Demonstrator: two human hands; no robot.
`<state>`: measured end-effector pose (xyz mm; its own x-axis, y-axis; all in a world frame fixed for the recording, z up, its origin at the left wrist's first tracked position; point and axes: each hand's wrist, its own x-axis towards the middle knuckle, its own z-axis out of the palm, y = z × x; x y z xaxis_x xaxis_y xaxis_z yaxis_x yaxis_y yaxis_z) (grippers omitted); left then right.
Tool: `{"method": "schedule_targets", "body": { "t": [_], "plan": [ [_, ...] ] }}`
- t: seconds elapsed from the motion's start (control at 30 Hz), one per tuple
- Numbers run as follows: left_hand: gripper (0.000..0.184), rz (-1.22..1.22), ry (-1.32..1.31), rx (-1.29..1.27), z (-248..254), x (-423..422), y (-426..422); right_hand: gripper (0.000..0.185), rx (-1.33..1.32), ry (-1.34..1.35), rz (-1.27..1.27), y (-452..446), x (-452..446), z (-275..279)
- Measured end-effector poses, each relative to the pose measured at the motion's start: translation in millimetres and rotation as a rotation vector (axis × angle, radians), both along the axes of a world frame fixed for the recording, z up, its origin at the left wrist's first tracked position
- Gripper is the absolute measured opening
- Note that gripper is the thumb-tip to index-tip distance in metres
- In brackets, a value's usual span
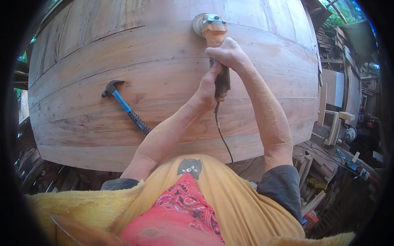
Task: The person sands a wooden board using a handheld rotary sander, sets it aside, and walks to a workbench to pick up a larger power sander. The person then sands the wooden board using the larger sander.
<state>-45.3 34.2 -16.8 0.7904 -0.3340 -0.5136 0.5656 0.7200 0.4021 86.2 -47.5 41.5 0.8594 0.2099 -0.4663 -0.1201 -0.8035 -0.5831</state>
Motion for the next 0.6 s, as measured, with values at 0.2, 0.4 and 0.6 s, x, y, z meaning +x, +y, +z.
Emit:
{"method": "schedule_targets", "body": {
  "t": [0.2, 0.4, 0.6],
  "plan": [
    [0.057, -0.073, 0.031, -0.025, 12, 12, -17, 0.043, 0.007, 0.029, -0.067, -30, 8, 5],
    [0.058, 0.071, 0.016, -0.003, 2, -7, 30, 0.049, 0.075, 0.049, 0.093, 40, -1, -1],
    [0.058, 0.070, 0.008, -0.026, 10, -10, 32, 0.048, 0.035, 0.061, 0.095, 43, -6, 11]
  ]
}}
